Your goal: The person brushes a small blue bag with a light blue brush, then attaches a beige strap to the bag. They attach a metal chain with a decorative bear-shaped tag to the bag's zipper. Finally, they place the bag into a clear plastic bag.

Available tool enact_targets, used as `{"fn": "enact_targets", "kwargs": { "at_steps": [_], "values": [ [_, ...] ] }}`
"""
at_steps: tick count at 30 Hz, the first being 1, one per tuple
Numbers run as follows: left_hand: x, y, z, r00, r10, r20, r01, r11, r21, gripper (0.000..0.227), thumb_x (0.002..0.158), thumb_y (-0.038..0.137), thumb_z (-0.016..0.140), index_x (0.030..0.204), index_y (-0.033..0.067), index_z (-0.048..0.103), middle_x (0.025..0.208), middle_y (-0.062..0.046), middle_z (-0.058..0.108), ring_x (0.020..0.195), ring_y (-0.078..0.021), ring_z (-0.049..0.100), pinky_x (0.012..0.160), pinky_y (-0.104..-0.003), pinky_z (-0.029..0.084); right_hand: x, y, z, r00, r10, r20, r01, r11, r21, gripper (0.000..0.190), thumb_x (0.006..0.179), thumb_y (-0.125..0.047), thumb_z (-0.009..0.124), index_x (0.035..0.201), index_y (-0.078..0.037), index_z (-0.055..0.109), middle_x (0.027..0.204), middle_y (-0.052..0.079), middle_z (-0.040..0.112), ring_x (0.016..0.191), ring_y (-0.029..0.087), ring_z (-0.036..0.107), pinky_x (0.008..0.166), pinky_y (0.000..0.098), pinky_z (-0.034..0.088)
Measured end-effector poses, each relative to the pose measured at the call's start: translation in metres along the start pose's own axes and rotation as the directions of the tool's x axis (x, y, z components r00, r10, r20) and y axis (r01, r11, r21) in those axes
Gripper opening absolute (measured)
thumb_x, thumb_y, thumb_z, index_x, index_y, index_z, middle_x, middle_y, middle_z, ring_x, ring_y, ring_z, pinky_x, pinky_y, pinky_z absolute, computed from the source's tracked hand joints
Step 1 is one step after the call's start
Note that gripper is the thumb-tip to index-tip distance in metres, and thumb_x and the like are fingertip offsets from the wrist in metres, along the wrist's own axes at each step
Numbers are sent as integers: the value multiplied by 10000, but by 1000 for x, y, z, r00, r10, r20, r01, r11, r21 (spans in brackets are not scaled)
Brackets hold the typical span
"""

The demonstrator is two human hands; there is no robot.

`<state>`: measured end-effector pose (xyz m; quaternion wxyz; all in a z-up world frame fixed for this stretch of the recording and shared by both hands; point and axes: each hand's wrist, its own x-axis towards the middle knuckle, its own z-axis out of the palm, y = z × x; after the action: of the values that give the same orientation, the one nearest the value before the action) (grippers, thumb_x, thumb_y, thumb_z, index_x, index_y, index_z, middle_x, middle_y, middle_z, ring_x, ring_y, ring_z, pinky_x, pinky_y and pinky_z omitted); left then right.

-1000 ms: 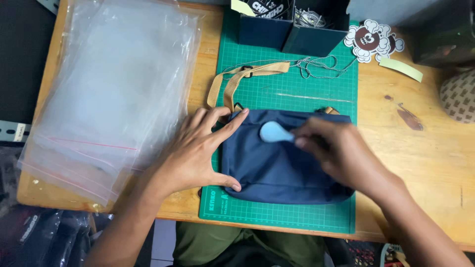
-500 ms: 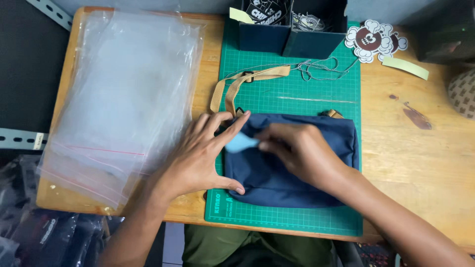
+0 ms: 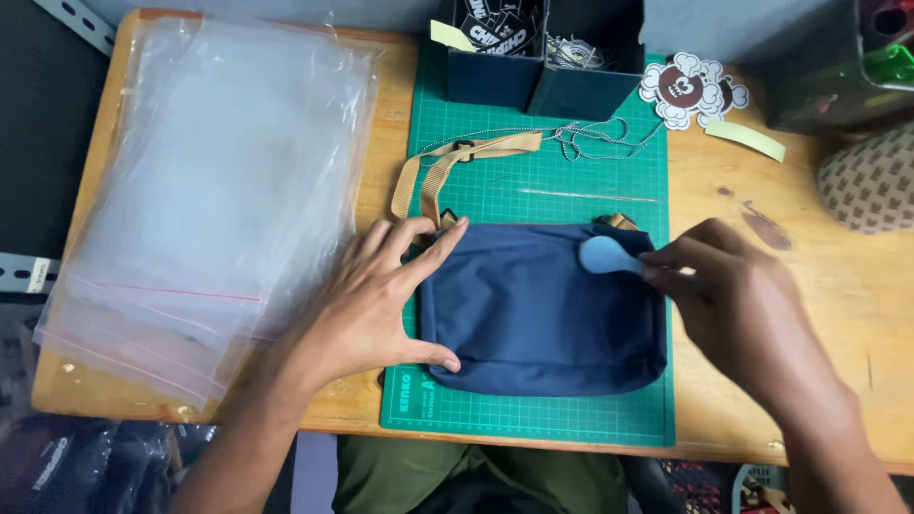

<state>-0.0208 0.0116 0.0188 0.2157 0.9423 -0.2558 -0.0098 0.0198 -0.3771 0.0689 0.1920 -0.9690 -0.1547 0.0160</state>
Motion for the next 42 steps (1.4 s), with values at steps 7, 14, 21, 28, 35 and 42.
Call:
{"fn": "enact_targets", "kwargs": {
  "at_steps": [7, 14, 21, 28, 35, 42],
  "values": [
    [1, 4, -3, 998, -41, 52, 38, 998, 54, 1563, 601, 870, 1040, 1835, 258, 302, 1570, -133, 506, 1316, -378, 533, 1115, -547, 477, -17, -34, 23, 896, -365, 252, 198, 837, 510, 126, 1080, -167, 711, 1060, -134, 830, 1055, 12, 753, 843, 238, 809, 778, 349, 569],
    [3, 8, -4, 997, -46, 59, 41, 995, 89, 1550, 595, 839, 1043, 1835, 253, 321, 1545, -111, 524, 1397, -355, 519, 1131, -520, 470, -21, -8, 46, 970, -223, -94, 242, 901, 360, 61, 1074, -95, 752, 1087, -116, 807, 1073, 72, 716, 888, 300, 761, 776, 399, 541],
    [10, 94, -32, 985, 131, -109, -84, 932, 353, 1164, 865, 713, 903, 1723, 60, 466, 1767, -218, 468, 1545, -400, 522, 1234, -566, 475, -38, -8, 40, 974, -225, -6, 217, 930, 298, 153, 1095, -178, 705, 1201, -149, 810, 1075, 62, 661, 746, 328, 738, 634, 459, 538],
    [35, 66, 56, 971, 237, -2, -218, 898, 383, 1084, 1018, 762, 677, 1789, 76, 345, 1875, -180, 319, 1713, -406, 320, 1359, -552, 309, -47, 23, -7, 943, -258, 210, 168, 915, 367, 203, 1059, -258, 724, 1085, -151, 894, 1044, 21, 803, 859, 215, 852, 782, 352, 586],
    [41, 65, 55, 975, 222, 27, -214, 888, 406, 1177, 934, 822, 720, 1776, 77, 370, 1862, -177, 345, 1706, -399, 322, 1353, -556, 298, -26, 7, 20, 966, -257, 39, 226, 903, 364, 140, 1082, -100, 719, 1125, -111, 851, 1099, 71, 719, 885, 278, 793, 785, 380, 554],
    [42, 57, 45, 967, 252, 33, -249, 913, 322, 1240, 876, 890, 768, 1758, 93, 417, 1855, -164, 372, 1692, -389, 354, 1304, -544, 344, -7, 24, 10, 979, -190, -68, 201, 929, 310, 84, 1106, -119, 745, 1117, -61, 806, 1053, 100, 694, 874, 281, 704, 761, 394, 485]
  ]
}}
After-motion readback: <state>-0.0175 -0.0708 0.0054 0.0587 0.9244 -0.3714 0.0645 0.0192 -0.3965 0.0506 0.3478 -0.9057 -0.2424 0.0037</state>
